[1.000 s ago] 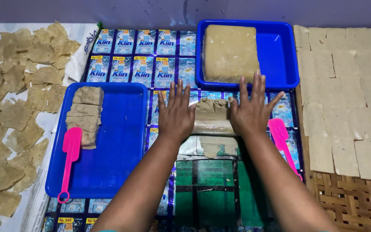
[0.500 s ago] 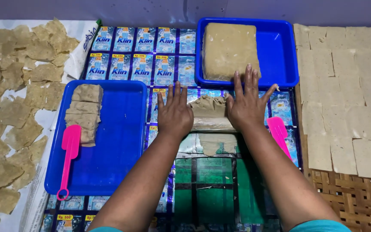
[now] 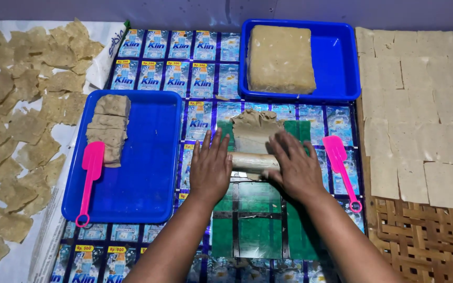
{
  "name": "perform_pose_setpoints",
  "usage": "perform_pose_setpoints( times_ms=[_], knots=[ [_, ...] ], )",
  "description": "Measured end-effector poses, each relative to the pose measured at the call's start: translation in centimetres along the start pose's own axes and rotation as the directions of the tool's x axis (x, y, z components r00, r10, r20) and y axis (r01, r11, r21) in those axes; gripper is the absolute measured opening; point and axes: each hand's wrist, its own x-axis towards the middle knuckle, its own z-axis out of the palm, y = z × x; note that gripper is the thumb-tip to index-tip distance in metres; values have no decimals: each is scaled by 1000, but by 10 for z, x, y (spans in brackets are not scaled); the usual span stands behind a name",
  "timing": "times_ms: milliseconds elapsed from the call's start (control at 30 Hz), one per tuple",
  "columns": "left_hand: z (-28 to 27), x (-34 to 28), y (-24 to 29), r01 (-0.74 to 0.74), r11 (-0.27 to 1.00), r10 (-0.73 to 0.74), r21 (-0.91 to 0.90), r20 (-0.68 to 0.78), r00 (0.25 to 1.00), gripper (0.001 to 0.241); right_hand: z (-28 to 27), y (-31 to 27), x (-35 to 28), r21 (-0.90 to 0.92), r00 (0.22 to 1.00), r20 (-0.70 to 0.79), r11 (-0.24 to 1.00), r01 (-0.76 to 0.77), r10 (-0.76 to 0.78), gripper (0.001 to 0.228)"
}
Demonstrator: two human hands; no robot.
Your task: Rolling out dough and cutting it into squares to make crackers.
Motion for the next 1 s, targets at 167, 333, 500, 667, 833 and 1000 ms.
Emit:
perform_pose_setpoints(
  times_ms=[167, 333, 500, 667, 833, 1000],
  knots=[
    [-12, -34, 19, -82, 993, 74, -82, -95, 993, 51, 21, 32, -18, -39, 996, -11, 995, 92, -92, 85],
    [22, -83, 40, -378, 917, 397, -129, 196, 897, 59, -40, 17, -23, 137, 963, -223, 983, -122, 151, 72],
    [48, -76, 34, -461, 850, 476, 254, 1, 879, 76, -49, 23, -35, 212, 920, -328, 966, -150, 215, 71],
    [49, -48, 42, -388, 916, 376, 105, 116, 919, 81, -53, 30, -41, 233, 920, -318, 959, -159, 230, 68],
    [52, -25, 51, -262, 960, 259, 95, 41, 965, 79, -48, 39, -43, 207, 912, -323, 960, -191, 251, 69],
    [59, -40, 77, -440, 885, 433, 149, 78, 898, 72, -49, 47, -48, 232, 905, -288, 940, -251, 313, 69]
  ],
)
